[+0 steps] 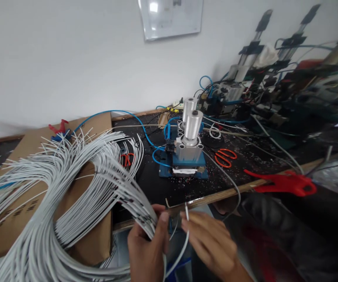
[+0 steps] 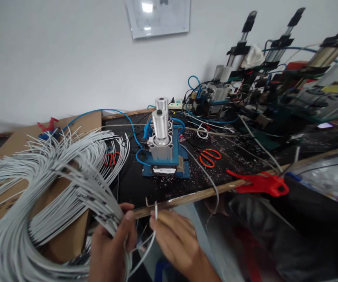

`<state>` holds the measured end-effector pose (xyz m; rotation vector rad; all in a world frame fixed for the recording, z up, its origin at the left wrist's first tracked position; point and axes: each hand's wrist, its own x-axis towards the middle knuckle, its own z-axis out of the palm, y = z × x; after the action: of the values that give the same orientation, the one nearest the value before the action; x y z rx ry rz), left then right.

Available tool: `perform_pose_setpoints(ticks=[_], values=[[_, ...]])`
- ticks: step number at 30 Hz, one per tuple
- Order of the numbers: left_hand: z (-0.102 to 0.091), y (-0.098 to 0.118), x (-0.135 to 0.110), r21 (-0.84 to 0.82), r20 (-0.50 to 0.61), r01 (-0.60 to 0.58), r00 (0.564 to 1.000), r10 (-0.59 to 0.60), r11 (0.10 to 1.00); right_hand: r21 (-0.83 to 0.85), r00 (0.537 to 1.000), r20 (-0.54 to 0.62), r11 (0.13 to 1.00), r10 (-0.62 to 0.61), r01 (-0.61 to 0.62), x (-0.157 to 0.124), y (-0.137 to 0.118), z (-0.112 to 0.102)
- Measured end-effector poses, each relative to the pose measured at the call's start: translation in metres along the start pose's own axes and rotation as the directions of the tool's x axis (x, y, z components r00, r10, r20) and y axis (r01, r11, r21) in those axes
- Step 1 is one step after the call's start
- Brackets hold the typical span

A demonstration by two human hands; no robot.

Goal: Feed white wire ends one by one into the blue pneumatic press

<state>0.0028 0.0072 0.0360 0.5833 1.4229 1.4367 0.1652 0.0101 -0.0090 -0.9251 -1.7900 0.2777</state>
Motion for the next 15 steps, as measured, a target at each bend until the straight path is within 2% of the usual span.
perform_pose_setpoints(ticks=[3,10,15], values=[[0.002,0.006,0.013,-0.078,-0.019,-0.063,0.998,0.062,0.995,-0.165,0.992,-0.073,0.982,-0.105,0.092,0.01,0.021,0.012],[0.036,0.031,0.022,-0.198,-0.054,-0.163,0.986,0.156,0.966,-0.266,0.984,-0.171,0.964,-0.054,0.007,0.025,0.042,0.029],[0.053,0.03,0.024,-0.201,-0.052,-0.147,0.989,0.14,0.968,-0.28,0.984,-0.18,0.959,-0.016,-0.036,0.026,0.048,0.029]])
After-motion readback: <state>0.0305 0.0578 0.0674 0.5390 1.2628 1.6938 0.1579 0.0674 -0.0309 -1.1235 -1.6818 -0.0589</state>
